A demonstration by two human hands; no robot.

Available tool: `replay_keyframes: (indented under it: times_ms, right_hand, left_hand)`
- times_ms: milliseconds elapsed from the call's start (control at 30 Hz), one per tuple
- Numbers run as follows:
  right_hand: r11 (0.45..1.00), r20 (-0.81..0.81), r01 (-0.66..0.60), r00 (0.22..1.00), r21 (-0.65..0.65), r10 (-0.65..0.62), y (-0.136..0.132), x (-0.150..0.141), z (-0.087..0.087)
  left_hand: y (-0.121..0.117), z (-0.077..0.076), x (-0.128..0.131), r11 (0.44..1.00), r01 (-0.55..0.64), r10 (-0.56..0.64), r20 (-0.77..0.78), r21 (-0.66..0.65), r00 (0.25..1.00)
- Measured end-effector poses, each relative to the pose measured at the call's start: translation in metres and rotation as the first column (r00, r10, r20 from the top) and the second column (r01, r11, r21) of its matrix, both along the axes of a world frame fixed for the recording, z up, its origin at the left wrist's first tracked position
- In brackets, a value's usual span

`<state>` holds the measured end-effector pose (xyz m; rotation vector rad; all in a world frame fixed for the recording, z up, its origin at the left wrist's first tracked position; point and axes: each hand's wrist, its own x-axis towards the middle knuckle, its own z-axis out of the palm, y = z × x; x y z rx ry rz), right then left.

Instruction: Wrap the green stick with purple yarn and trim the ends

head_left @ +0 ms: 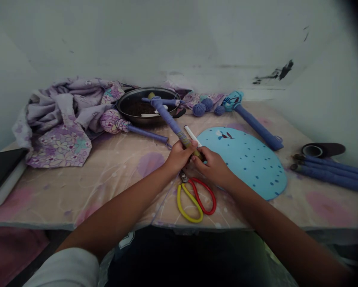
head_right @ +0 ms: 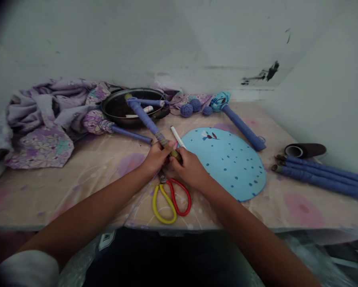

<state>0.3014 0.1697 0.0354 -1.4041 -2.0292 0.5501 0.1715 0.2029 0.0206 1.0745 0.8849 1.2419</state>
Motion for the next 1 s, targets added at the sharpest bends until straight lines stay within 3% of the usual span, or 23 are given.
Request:
replay_keyframes:
  times_ms: [400,1000]
  right_hand:
    - [0.999,0.068,-0.035,0.997,-0.013,0.036,0.005,0.010,0.003]
    - [0.997,0.176,-0.055,0.983,0.046,0.046,0.007,0.020,0.007]
  left_hand:
    - [0.001,0.020,-0.007,0.990,-0.059,0.085,0.207,-0.129,0.975]
    - [0.006,0.036,-0.024,0.995,-0.083,0.092,0.194,-0.054,0.977]
